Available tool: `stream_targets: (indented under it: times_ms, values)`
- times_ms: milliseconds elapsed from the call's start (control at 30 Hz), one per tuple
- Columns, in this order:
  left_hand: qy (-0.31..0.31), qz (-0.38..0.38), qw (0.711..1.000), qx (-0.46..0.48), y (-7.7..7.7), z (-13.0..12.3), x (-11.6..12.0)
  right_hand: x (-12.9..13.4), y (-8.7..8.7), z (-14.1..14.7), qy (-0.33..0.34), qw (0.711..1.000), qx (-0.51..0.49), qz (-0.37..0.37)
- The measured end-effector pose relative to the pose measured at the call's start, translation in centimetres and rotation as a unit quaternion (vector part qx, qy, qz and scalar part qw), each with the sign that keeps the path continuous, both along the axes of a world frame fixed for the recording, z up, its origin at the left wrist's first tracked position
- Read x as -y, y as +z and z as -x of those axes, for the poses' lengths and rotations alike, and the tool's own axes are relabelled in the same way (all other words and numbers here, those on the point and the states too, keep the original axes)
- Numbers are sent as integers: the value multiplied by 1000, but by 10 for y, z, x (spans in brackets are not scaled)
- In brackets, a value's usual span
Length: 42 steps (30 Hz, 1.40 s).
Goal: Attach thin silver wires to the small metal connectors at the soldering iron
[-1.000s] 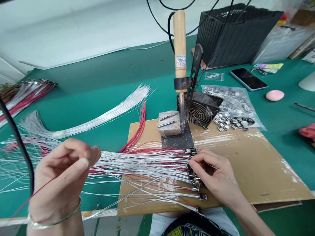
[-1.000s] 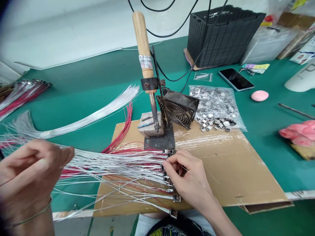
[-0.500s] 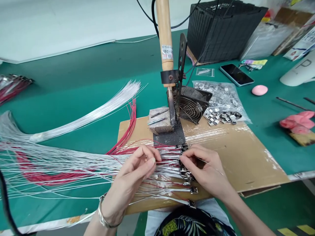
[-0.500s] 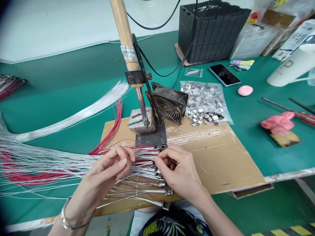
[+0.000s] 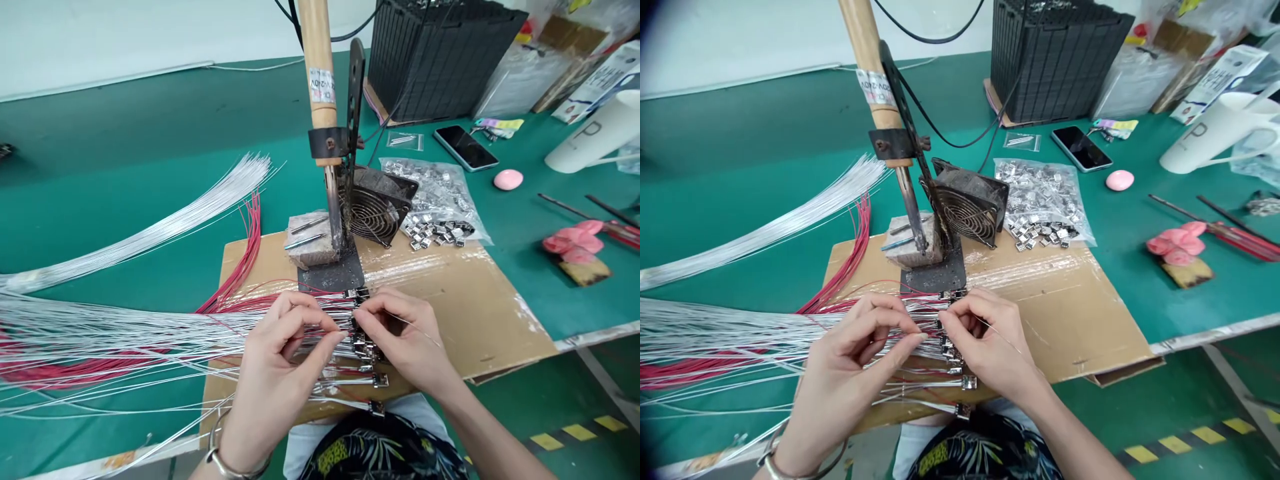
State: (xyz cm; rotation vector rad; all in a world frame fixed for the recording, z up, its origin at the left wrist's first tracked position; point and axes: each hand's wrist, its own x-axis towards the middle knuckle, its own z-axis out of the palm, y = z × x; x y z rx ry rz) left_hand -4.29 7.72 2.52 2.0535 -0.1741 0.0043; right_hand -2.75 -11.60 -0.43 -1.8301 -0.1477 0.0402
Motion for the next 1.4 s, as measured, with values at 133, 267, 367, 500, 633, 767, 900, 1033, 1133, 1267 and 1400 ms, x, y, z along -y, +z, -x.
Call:
stream_targets:
  times_ms: [133,267,367,500,633,767,900,1033,1133,1267,1400]
  values:
    - [13,-52,995,86,-1,2,6,1,1,0,-10,1000,-1,-12]
    - [10,-52,993,102,-5,5,11,0,1,-1,-20,1000,4,-21]
    - [3,-11,998,56,-8,7,14,0,0,-1,-20,999,6,-30]
    - [2,16,999,48,-9,7,17,0,0,0,-18,999,3,-40]
    - [5,32,998,47,-11,5,19,0,0,1,-23,999,2,-42]
    - [11,35,998,49,-11,2,20,1,0,1,-28,999,16,-19]
    - [27,34,997,57,-8,-2,22,4,0,4,-24,999,43,-3]
    - [49,43,997,46,-7,-7,25,6,5,8,-42,998,-1,-37]
    - [63,60,996,35,-7,-11,25,6,13,7,-58,998,13,-27]
    - [83,63,994,30,-8,-16,25,4,23,3,-70,996,47,23]
    - [92,58,994,33,-7,-22,25,-3,27,-2,-71,997,37,6]
